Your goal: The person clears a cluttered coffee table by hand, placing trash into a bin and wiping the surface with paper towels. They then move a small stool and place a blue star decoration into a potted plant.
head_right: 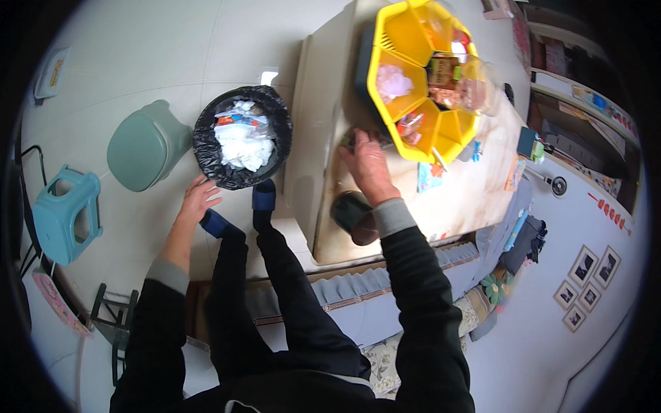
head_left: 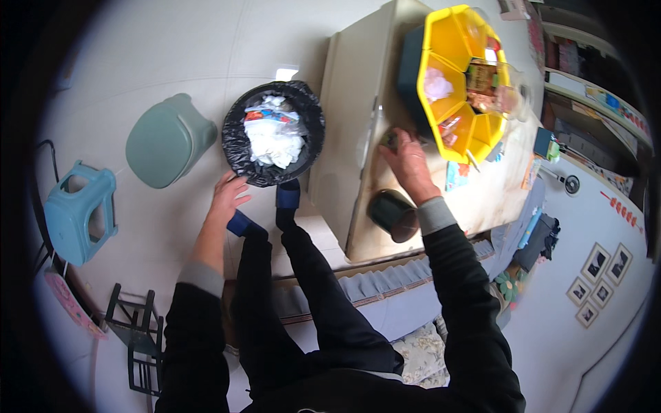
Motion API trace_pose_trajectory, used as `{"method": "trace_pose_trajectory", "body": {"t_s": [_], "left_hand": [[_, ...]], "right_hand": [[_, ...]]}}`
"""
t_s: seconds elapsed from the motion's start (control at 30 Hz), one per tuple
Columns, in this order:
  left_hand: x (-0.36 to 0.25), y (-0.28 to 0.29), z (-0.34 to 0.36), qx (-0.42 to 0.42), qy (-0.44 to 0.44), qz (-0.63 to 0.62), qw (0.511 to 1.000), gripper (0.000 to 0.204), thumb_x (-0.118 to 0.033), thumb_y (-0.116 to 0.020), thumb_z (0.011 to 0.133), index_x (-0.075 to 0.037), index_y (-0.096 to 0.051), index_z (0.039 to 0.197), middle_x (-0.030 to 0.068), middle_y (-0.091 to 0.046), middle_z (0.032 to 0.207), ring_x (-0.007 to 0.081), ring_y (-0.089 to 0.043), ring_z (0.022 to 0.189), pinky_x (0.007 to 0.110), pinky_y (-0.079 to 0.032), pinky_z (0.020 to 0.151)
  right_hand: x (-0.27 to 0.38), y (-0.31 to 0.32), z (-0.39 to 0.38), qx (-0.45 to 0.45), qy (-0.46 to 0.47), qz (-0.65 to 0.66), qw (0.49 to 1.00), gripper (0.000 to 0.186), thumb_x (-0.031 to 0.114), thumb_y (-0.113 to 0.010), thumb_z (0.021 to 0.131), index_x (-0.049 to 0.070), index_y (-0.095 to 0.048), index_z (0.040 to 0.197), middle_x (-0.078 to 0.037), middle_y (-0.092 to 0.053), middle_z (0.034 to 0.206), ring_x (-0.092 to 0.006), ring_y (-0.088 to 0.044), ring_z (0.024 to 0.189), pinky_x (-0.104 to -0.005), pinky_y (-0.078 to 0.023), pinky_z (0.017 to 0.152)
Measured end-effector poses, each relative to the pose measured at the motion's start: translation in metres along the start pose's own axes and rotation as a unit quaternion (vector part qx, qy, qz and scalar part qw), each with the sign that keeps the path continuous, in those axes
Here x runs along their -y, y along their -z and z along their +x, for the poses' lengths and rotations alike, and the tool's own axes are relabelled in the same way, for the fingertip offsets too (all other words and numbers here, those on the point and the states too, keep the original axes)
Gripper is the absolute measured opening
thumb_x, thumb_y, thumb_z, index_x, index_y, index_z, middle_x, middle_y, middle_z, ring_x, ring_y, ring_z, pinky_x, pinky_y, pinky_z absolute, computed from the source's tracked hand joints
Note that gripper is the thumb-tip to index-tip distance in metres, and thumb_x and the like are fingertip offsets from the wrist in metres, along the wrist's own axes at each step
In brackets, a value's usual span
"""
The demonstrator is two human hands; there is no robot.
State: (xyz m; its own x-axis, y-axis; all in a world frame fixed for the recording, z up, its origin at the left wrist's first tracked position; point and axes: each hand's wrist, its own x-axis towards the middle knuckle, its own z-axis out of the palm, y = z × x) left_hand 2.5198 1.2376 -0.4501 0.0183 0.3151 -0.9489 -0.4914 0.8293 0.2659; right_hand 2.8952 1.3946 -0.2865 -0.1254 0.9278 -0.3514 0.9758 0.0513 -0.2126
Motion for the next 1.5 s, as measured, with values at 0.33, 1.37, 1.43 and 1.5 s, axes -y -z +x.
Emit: {"method": "trace_pose_trajectory", "body": {"t_s": [0.33, 1.37, 1.43, 1.5], "left_hand": [[0.07, 0.136, -0.136, -0.114, -0.02, 0.153, 0.981, 0.021, -0.014, -0.061, 0.086, -0.004, -0.059, 0.105, 0.0068, -0.06, 0.092, 0.02, -0.062, 0.081, 0.036, -0.054, 0.064], [0.065, -0.284, -0.495, 0.553, -0.089, 0.497, 0.662, 0.009, -0.004, -0.05, 0.085, 0.003, -0.051, 0.079, 0.0108, -0.067, 0.072, 0.0162, -0.066, 0.07, 0.029, -0.051, 0.065], [0.072, -0.307, -0.503, 0.579, -0.033, 0.521, 0.627, 0.008, -0.005, -0.052, 0.082, 0.002, -0.056, 0.081, 0.0101, -0.068, 0.073, 0.0162, -0.066, 0.07, 0.029, -0.051, 0.065], [0.082, -0.329, -0.52, 0.645, -0.027, 0.524, 0.556, 0.014, -0.008, -0.053, 0.078, 0.004, -0.057, 0.076, 0.0115, -0.066, 0.066, 0.0201, -0.068, 0.067, 0.032, -0.052, 0.063]], "right_hand": [[0.001, 0.002, 0.01, 0.006, -0.114, 0.109, 0.988, 0.041, 0.02, -0.071, 0.076, 0.002, -0.057, 0.11, -0.024, -0.064, 0.1, -0.039, -0.061, 0.095, -0.0417, -0.049, 0.085], [-0.077, 0.077, -0.19, -0.31, -0.405, 0.786, 0.348, 0.008, 0.013, -0.054, 0.089, 0.007, -0.056, 0.085, -0.004, -0.057, 0.065, -0.0122, -0.055, 0.053, -0.0267, -0.047, 0.046], [-0.105, 0.069, -0.197, -0.309, -0.441, 0.769, 0.344, 0.009, 0.013, -0.055, 0.089, 0.006, -0.057, 0.082, -0.003, -0.056, 0.065, -0.0114, -0.054, 0.051, -0.024, -0.041, 0.042], [-0.136, 0.061, -0.203, -0.299, -0.461, 0.74, 0.388, 0.012, 0.013, -0.056, 0.088, 0.004, -0.058, 0.081, -0.004, -0.058, 0.066, -0.0123, -0.054, 0.051, -0.0252, -0.039, 0.042]]}}
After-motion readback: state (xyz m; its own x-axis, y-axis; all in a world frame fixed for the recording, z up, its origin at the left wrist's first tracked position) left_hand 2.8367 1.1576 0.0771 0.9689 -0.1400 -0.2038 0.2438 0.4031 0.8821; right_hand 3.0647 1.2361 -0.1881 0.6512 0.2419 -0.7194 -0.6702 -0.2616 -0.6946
